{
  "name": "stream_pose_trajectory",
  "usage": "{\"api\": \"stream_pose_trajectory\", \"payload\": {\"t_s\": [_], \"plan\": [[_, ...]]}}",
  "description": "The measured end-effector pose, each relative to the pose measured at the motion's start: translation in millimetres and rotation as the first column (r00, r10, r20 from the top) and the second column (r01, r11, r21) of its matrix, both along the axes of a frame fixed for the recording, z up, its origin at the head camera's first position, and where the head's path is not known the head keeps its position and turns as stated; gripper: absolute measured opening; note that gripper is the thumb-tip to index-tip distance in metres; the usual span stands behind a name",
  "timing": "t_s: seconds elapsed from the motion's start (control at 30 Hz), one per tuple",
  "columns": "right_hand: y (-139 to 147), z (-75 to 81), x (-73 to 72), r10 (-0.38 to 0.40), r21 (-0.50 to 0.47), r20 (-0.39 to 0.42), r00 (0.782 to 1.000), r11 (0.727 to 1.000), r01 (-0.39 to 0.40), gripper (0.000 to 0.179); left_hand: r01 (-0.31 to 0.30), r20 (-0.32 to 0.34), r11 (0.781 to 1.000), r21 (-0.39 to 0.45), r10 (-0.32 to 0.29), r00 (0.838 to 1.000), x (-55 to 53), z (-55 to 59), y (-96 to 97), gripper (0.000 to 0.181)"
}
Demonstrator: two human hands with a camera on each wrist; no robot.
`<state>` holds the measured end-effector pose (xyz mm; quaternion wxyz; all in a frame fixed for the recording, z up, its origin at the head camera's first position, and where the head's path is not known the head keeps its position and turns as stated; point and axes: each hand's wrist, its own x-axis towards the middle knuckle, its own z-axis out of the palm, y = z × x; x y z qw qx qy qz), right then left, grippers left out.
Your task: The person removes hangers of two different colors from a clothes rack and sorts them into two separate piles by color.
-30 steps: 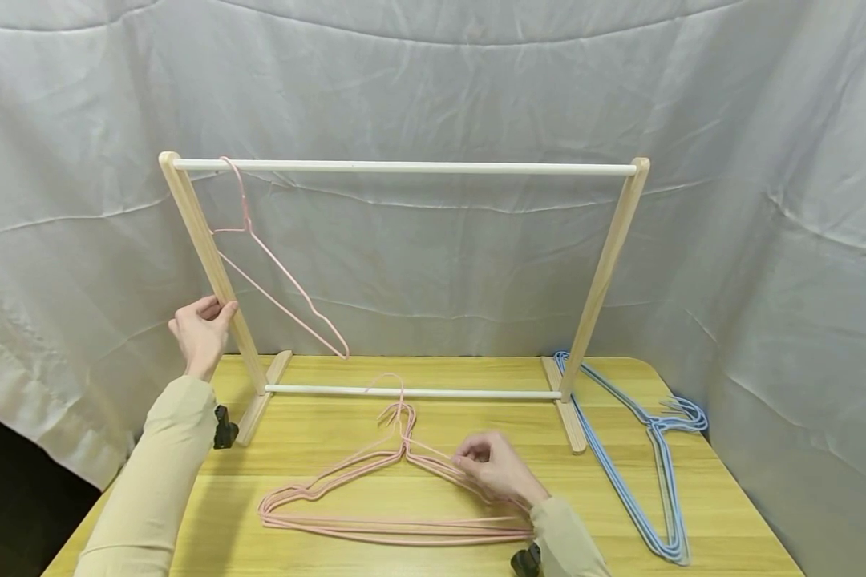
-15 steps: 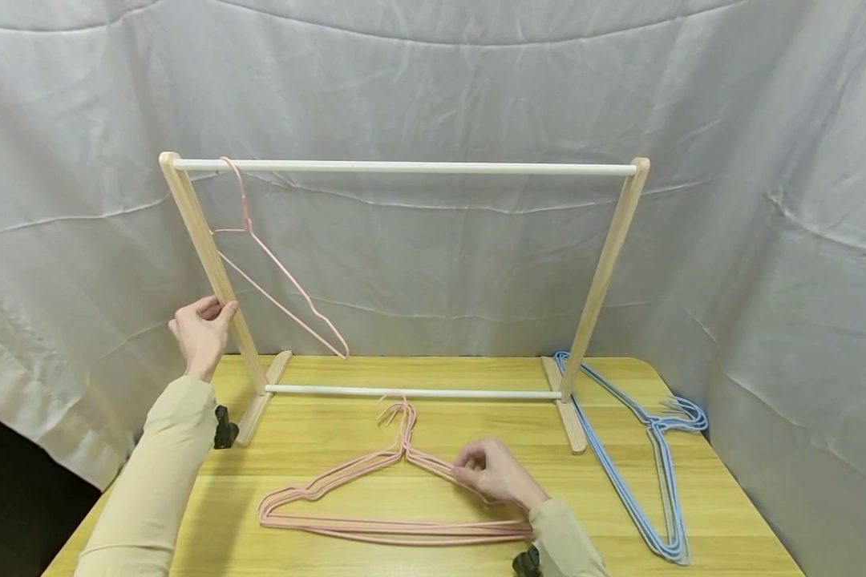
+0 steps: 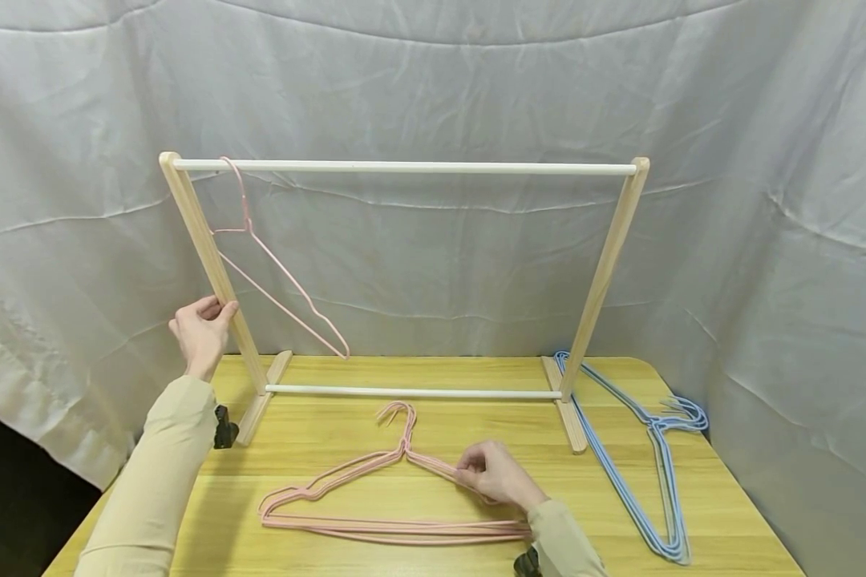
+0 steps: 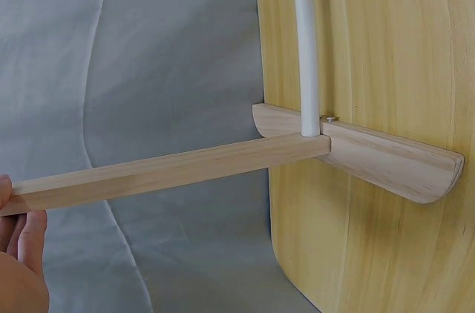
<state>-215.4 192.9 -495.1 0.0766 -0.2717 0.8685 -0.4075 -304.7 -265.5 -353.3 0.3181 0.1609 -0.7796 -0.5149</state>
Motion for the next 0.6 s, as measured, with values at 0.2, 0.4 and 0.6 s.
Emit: {"api": "stream_pose_trajectory", "payload": {"t_s": [0.2, 0.4, 0.6], "plan": [[0, -0.2, -0.3, -0.009, 0.013, -0.002, 1.000, 1.000, 0.009, 0.012, 0.001, -0.004, 1.000, 0.001, -0.001, 1.000, -0.3, -0.2, 0.0, 0.035], [-1, 2.2, 1.4, -0.035, -0.002, 0.018, 0.999, 0.999, 0.035, 0.010, -0.001, -0.001, 1.000, -0.002, 0.001, 1.000, 0.4, 0.4, 0.9, 0.034], [-6, 18.0, -0.5, -0.084, -0.030, -0.021, 0.996, 0.996, 0.083, 0.011, -0.001, -0.001, 1.000, 0.006, 0.001, 1.000, 1.5, 1.4, 1.0, 0.034]]}}
